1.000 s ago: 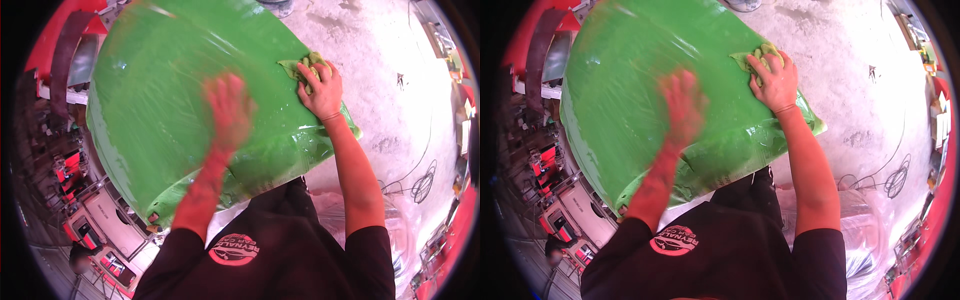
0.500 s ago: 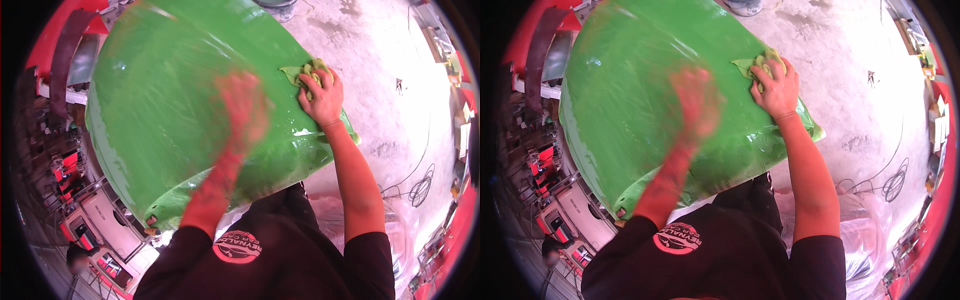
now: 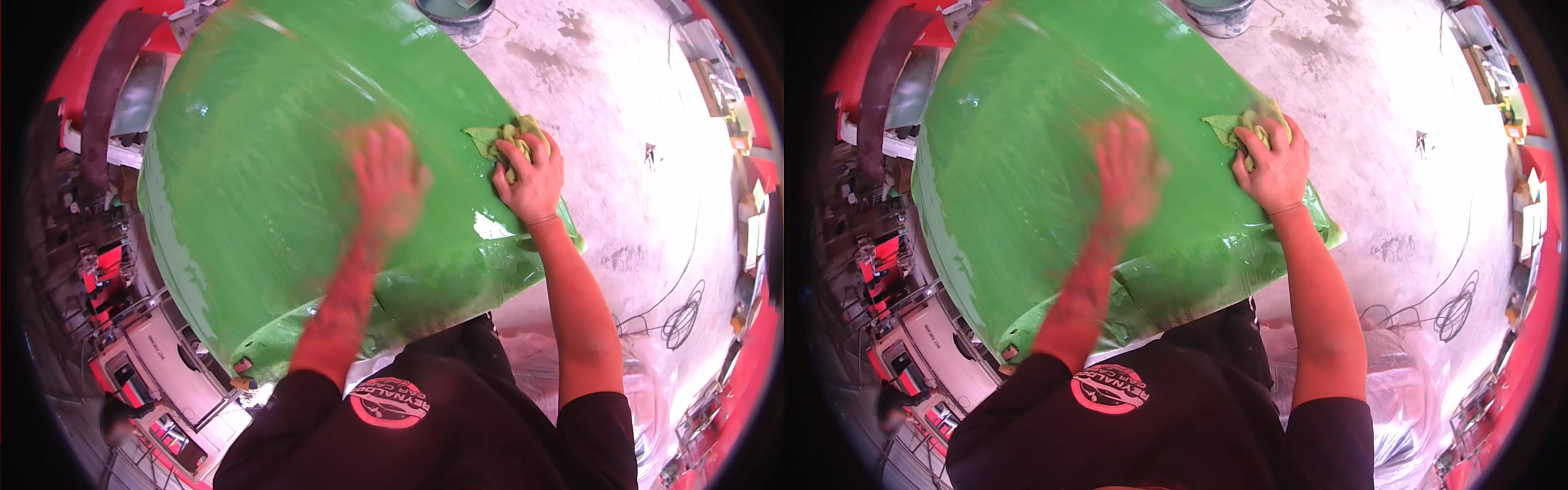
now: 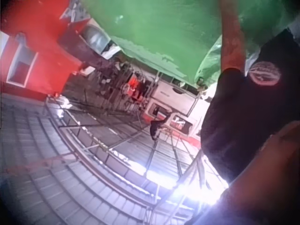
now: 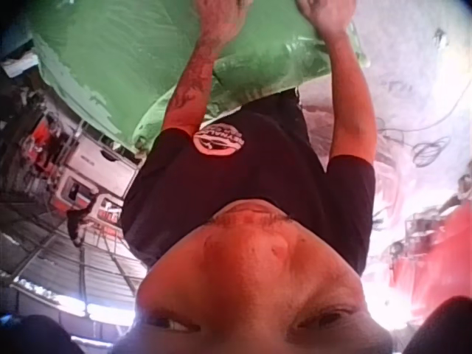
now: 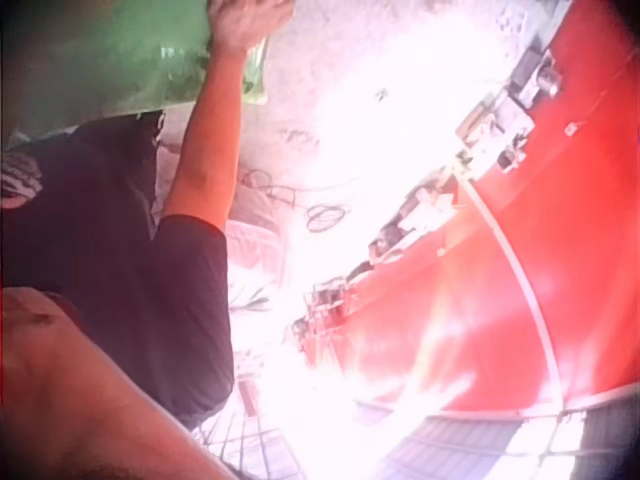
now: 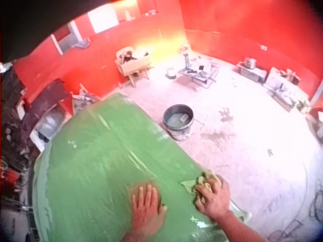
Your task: Wet sanding a green car hood or body panel using a sanding block and water.
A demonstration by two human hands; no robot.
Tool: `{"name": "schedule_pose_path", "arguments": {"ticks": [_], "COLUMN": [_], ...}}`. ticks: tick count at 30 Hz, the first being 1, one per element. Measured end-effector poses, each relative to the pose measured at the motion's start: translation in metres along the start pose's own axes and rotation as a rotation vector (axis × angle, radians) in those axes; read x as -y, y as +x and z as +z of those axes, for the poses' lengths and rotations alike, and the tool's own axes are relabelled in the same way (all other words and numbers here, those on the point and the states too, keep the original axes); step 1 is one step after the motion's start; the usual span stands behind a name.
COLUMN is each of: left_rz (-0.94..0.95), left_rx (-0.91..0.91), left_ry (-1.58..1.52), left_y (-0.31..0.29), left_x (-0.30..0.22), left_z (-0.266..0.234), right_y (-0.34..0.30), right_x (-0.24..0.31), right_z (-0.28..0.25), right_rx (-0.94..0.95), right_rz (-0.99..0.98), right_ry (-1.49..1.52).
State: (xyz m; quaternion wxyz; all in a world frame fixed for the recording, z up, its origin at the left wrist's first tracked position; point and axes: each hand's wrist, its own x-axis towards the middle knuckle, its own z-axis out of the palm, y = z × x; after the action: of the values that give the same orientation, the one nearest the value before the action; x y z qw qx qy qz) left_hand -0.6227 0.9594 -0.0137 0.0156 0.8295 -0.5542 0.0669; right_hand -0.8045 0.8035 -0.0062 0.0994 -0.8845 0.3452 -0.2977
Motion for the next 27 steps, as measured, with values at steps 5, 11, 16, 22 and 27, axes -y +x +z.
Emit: {"name": "schedule_pose_path", "arguments": {"ticks": [5,11,16,22,27], "left_rz": [0.191,-0.200,-0.035,0.176,-0.112], "left_rx": [0.394,0.070,-0.164,0.376,0.103], "left_ry": [-0.398,-0.154,0.042,-0.362,-0.125], "left_y": [-0.066,0.101,0.027,-0.075,0.040], "left_x": [-0.039,0.144,0.051,0.005,0.128], "left_z": [-0.052,-0.011,0.029,-0.053,-0.018], "right_y": [-0.002,0.003,-0.002,-0.004,0.003], "right_x": [-0.002,0.012,-0.002,-0.003,0.006], "right_z": [-0.005,0.001,0.000,-0.002,0.000], "right_rx": [0.014,0.001,0.005,0.005,0.002], "right_rz": [-0.001,-0.018,-0.015,-0.016,-0.036], "right_ry": [-0.012,0.021,-0.006,0.010,0.021]}}
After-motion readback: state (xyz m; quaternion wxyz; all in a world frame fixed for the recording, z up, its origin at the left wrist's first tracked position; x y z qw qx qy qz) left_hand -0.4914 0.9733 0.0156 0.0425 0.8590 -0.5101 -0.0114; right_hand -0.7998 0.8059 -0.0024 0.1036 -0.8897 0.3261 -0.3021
